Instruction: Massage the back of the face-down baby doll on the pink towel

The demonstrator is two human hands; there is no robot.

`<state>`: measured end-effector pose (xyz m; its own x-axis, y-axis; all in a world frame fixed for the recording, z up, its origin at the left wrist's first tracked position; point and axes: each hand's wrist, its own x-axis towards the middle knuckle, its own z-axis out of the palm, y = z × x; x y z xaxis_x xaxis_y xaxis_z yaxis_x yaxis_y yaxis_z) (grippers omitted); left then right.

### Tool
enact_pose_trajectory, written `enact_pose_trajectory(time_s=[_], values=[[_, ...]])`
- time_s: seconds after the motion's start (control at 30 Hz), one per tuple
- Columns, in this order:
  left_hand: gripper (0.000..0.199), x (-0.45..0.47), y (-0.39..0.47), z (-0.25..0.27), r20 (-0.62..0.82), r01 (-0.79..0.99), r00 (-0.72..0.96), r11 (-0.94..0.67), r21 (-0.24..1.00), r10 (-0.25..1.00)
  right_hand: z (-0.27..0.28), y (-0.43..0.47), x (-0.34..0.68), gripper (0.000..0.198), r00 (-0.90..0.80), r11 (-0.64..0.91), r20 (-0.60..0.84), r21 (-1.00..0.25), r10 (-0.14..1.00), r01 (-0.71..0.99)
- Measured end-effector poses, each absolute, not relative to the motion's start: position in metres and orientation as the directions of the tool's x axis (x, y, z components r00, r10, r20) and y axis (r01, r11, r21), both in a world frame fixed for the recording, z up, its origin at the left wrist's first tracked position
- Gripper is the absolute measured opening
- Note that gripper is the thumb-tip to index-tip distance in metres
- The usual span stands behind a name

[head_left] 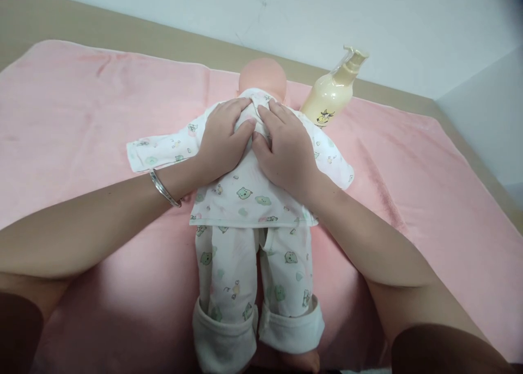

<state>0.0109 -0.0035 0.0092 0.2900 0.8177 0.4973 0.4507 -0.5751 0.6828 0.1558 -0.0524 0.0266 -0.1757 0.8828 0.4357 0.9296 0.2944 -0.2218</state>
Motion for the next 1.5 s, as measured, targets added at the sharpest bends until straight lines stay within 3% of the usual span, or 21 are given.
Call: enact_pose_trajectory(time_s=[0.87, 1.1, 1.5], values=[[0.024, 0.013, -0.001, 0.011, 0.454, 0.442, 0.295, -0.541, 0.715, 0.841, 0.033, -0.055, 0.154, 0.049, -0.154, 0.275, 0.43, -0.235, 0.889, 0.932], [0.032, 0.013, -0.002, 0.012, 0.451, 0.421, 0.28, -0.53, 0.736, 0.848, 0.038, -0.057, 0.15, 0.049, -0.137, 0.22, 0.371, -0.191, 0.918, 0.957], [0.032, 0.014, -0.001, 0.013, 0.458, 0.416, 0.291, -0.542, 0.73, 0.84, 0.039, -0.058, 0.149, 0.048, -0.119, 0.214, 0.398, -0.204, 0.91, 0.955]])
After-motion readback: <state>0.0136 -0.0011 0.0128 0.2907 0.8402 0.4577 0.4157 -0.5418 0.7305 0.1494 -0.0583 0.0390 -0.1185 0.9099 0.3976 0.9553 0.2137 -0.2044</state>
